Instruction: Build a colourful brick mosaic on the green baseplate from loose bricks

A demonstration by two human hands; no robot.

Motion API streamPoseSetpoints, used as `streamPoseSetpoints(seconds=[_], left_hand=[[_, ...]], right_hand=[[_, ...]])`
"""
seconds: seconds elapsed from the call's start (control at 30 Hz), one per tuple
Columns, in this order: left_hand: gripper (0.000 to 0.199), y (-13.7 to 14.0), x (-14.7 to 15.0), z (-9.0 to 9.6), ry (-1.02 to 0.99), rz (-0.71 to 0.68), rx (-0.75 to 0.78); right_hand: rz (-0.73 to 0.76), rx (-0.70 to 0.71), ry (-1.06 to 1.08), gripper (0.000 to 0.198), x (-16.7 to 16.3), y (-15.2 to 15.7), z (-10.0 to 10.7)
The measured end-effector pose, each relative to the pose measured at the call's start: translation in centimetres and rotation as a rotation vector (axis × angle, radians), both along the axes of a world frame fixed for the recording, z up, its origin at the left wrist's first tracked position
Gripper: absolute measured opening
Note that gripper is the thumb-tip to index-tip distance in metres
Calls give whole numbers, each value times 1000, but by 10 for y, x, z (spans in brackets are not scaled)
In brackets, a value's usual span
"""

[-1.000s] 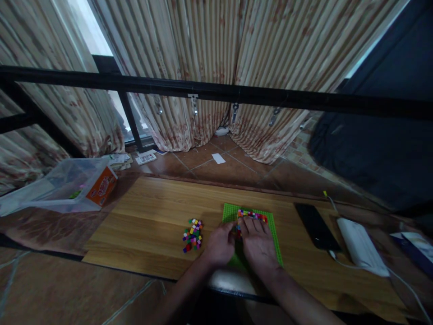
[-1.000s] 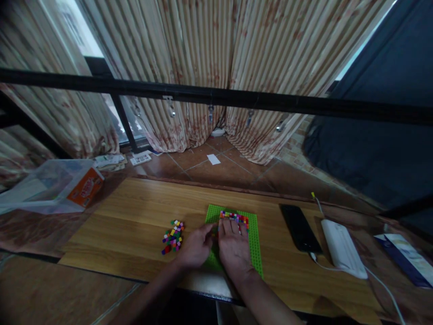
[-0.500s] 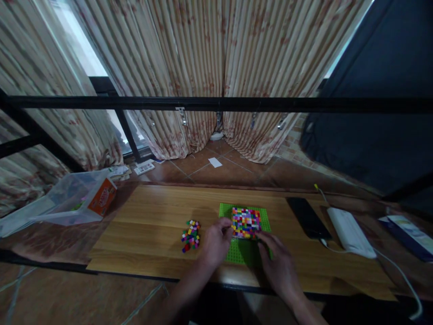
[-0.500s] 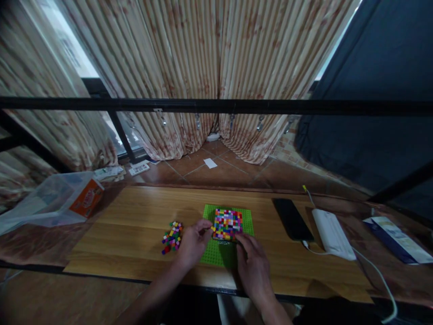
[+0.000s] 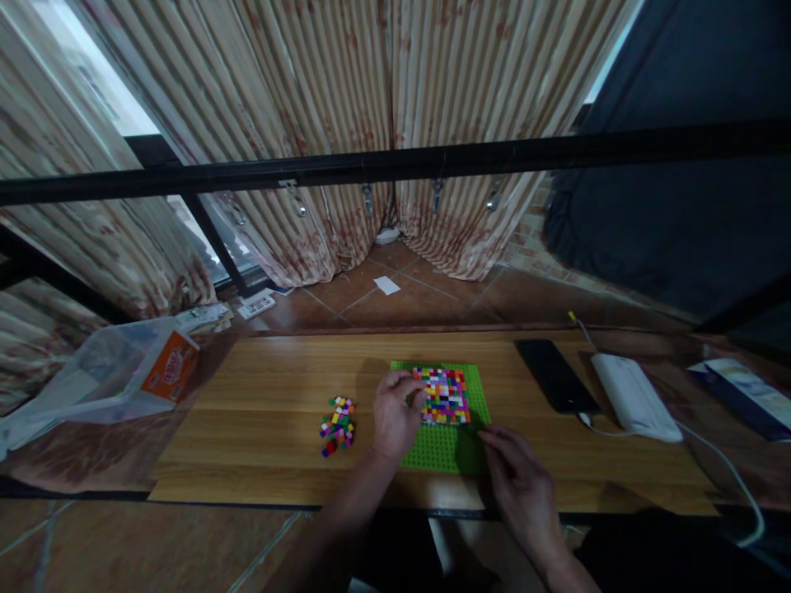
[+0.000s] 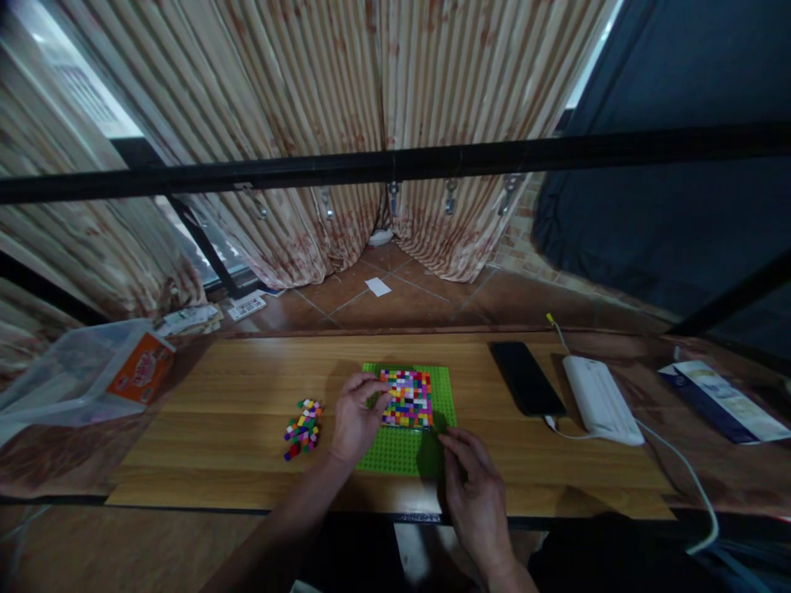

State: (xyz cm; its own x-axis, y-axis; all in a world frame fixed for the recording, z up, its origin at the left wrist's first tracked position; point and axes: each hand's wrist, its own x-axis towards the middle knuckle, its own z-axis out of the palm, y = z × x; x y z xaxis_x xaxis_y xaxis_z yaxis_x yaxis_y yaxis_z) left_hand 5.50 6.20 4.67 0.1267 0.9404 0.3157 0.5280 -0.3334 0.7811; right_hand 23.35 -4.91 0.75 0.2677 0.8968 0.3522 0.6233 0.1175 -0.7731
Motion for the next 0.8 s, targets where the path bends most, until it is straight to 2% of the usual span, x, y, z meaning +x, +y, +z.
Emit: streamPoseSetpoints(seconds=[0.13, 0.23, 0.4, 0.57, 0.8], left_hand=[[12, 1, 2, -4, -24, 34, 23], [14, 1, 5, -5, -42, 56, 57], [16, 1, 8, -7, -44, 67, 86], [19, 0, 8, -7, -29, 67, 109], [16, 1, 8, -12, -5, 62, 123]], right_hand=[[14, 18, -15, 26, 0, 5, 3], [33, 76, -73, 25, -5, 21, 10], [75, 174, -337, 27, -23, 54, 25], [112, 81, -644, 37, -38, 68, 30], [79, -24, -850, 40, -46, 66, 41]])
